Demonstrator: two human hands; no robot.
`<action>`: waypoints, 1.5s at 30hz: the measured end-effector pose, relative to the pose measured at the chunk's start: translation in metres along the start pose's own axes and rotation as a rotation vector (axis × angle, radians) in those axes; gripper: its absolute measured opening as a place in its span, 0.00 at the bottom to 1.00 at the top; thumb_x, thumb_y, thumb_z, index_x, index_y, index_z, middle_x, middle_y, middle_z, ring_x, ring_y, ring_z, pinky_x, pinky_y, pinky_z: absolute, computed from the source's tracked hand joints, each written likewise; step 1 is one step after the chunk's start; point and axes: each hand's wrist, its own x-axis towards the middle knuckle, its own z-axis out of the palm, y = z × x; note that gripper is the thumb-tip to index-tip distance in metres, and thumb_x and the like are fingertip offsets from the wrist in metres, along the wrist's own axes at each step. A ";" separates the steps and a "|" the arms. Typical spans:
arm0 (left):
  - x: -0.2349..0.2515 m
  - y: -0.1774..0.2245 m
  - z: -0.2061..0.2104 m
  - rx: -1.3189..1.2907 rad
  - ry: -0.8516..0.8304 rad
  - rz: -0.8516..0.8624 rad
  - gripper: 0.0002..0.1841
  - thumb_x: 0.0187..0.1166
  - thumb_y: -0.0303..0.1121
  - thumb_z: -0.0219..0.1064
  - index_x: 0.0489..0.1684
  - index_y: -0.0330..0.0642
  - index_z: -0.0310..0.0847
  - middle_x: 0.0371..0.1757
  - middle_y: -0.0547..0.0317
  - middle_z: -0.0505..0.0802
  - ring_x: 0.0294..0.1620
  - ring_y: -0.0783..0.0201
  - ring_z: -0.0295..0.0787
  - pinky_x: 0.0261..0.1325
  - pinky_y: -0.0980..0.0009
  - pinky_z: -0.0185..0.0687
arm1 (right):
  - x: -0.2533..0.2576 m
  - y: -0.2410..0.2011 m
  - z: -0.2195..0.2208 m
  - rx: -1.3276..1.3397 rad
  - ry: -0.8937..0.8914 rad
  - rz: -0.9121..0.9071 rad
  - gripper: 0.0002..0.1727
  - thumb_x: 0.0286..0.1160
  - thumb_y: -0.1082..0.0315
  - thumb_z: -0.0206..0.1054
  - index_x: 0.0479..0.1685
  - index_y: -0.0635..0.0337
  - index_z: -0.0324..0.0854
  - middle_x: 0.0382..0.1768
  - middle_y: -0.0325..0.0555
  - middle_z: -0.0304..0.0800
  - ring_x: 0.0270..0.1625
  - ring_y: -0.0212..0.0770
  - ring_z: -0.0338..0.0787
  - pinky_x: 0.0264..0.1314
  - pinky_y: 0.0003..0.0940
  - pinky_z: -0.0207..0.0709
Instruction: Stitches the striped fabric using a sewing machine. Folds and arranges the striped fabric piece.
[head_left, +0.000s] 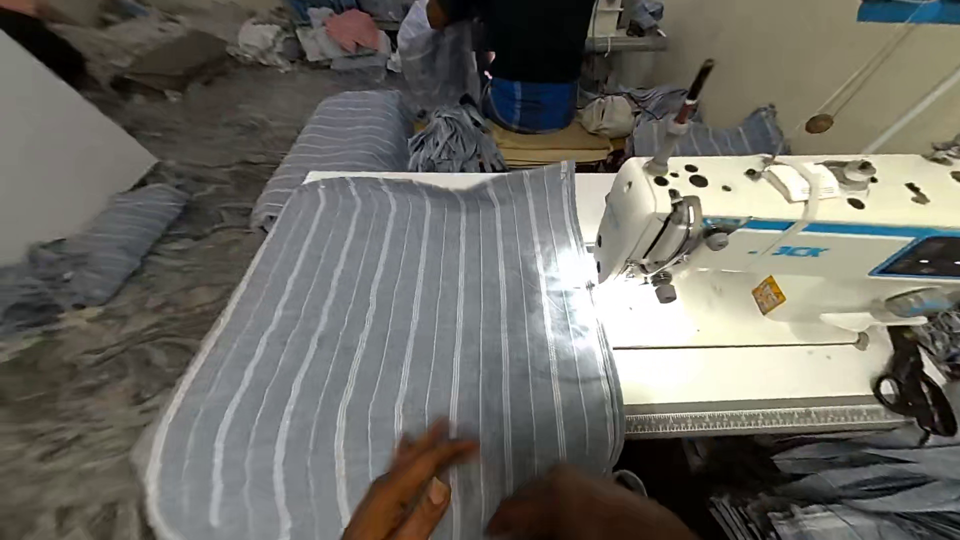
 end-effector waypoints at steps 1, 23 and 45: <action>0.005 0.012 -0.001 -0.230 -0.118 -0.001 0.35 0.92 0.62 0.38 0.76 0.49 0.80 0.63 0.63 0.94 0.67 0.67 0.88 0.75 0.57 0.82 | 0.004 0.008 -0.009 0.013 0.069 -0.016 0.15 0.86 0.57 0.67 0.55 0.58 0.90 0.37 0.44 0.94 0.36 0.36 0.92 0.42 0.38 0.88; 0.378 -0.008 -0.051 1.025 0.398 0.080 0.29 0.95 0.53 0.44 0.91 0.56 0.63 0.94 0.46 0.64 0.95 0.30 0.46 0.84 0.18 0.35 | 0.002 0.084 -0.042 -0.065 0.837 0.661 0.14 0.88 0.53 0.60 0.43 0.49 0.87 0.23 0.32 0.92 0.21 0.33 0.91 0.23 0.33 0.91; 0.368 0.000 -0.006 0.615 0.089 -0.139 0.37 0.87 0.63 0.51 0.89 0.48 0.67 0.80 0.38 0.80 0.83 0.34 0.70 0.73 0.27 0.66 | -0.012 0.067 -0.061 0.298 0.752 0.826 0.15 0.90 0.55 0.61 0.47 0.57 0.84 0.24 0.43 0.93 0.23 0.40 0.95 0.28 0.35 0.93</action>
